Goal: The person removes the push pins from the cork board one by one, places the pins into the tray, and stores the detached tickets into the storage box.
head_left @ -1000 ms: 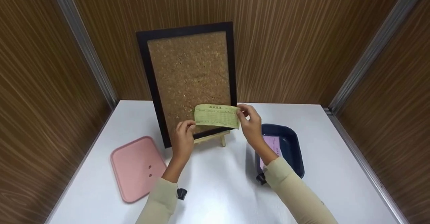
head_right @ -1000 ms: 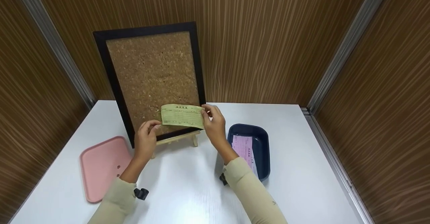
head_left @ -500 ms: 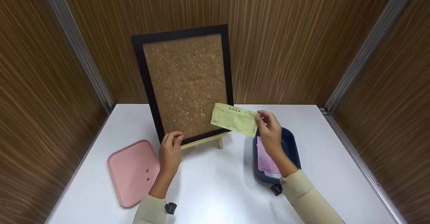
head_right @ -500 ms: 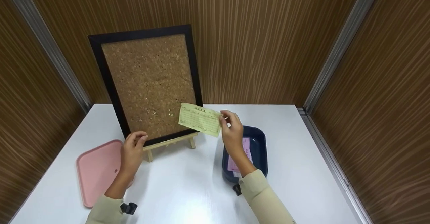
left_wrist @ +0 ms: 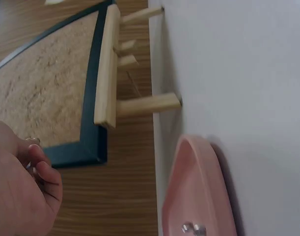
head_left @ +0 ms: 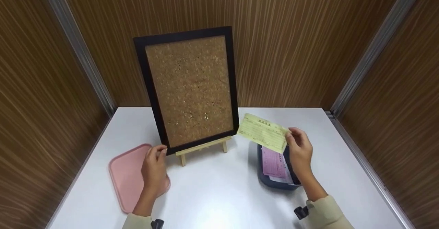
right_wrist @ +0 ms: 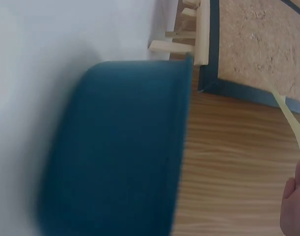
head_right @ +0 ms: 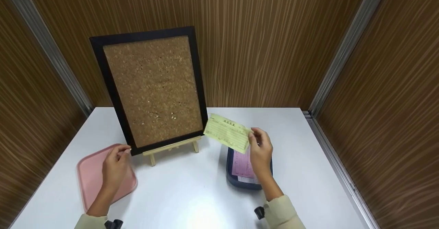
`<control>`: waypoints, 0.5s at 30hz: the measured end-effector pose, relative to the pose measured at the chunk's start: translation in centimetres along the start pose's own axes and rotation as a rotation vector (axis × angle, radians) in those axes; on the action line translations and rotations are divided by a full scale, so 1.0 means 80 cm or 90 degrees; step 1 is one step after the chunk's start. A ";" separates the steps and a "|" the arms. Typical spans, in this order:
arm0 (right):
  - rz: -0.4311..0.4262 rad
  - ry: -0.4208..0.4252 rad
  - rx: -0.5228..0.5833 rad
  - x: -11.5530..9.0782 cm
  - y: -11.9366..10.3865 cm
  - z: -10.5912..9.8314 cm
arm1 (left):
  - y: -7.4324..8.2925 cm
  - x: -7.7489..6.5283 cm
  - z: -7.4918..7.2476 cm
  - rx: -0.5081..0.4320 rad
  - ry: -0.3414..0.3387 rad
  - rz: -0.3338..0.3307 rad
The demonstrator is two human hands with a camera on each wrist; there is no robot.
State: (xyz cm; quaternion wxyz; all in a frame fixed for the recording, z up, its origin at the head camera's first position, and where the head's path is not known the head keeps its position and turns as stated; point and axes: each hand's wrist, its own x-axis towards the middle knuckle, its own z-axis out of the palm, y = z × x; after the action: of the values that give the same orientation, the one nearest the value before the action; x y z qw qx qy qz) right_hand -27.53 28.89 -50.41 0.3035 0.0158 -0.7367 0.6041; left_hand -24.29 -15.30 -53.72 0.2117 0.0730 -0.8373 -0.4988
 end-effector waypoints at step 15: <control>0.114 0.108 -0.085 -0.036 0.020 -0.064 | -0.063 -0.012 -0.059 0.113 -0.070 -0.091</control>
State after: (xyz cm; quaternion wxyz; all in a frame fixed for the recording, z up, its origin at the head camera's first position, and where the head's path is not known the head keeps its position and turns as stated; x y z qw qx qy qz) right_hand -23.66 32.92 -52.75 0.3095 -0.1213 -0.7453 0.5780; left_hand -21.83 -21.23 -56.40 0.1216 0.1235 -0.8813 -0.4396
